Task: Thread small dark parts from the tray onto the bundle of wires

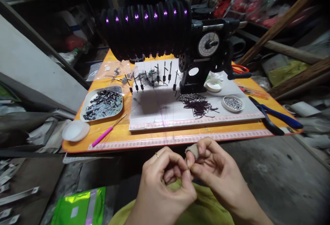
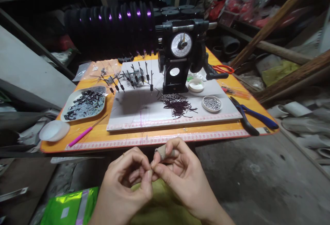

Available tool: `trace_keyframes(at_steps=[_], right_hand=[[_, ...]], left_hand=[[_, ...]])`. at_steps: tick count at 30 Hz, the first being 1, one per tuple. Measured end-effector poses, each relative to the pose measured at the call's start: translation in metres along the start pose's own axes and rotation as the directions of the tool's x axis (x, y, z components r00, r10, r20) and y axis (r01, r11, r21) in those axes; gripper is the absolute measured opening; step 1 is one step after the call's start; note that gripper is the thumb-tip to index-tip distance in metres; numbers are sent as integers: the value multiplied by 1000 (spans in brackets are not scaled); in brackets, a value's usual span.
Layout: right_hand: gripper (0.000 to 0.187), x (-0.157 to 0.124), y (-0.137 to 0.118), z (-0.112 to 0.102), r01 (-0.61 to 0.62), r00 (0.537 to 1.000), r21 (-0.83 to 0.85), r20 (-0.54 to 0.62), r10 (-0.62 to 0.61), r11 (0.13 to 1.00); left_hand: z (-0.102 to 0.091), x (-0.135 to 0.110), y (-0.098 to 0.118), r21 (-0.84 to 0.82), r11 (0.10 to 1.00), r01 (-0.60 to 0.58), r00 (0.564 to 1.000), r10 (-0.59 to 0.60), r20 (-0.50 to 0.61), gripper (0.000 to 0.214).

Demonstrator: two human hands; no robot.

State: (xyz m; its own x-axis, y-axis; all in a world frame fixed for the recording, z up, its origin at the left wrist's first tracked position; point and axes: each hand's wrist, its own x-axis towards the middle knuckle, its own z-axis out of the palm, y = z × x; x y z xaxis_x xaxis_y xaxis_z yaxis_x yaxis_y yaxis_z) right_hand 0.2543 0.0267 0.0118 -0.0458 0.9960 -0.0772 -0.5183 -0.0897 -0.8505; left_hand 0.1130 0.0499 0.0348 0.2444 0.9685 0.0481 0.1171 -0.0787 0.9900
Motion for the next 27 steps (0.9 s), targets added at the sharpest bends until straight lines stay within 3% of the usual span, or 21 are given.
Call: trace_keyframes(at_steps=[6,11,17,27], right_hand=[[26,-2,4,0,23,1000,52,-22,-22,998],[27,-2,5,4,28,998,106,-54,-23,994],[31,3,5,10,-2,996,238,-84,23,971],[30,2,6,9,-18,998,236,-59,33,972]], left_hand=[[0,-2,-6,121,969,-215,974,221,-39,19],[1,0,-11,133,947,-292,952,302,-54,20],[-1,-1,-12,152,945,-288,952,300,-60,21],[1,-1,-7,93,972,-215,970,224,-93,18]])
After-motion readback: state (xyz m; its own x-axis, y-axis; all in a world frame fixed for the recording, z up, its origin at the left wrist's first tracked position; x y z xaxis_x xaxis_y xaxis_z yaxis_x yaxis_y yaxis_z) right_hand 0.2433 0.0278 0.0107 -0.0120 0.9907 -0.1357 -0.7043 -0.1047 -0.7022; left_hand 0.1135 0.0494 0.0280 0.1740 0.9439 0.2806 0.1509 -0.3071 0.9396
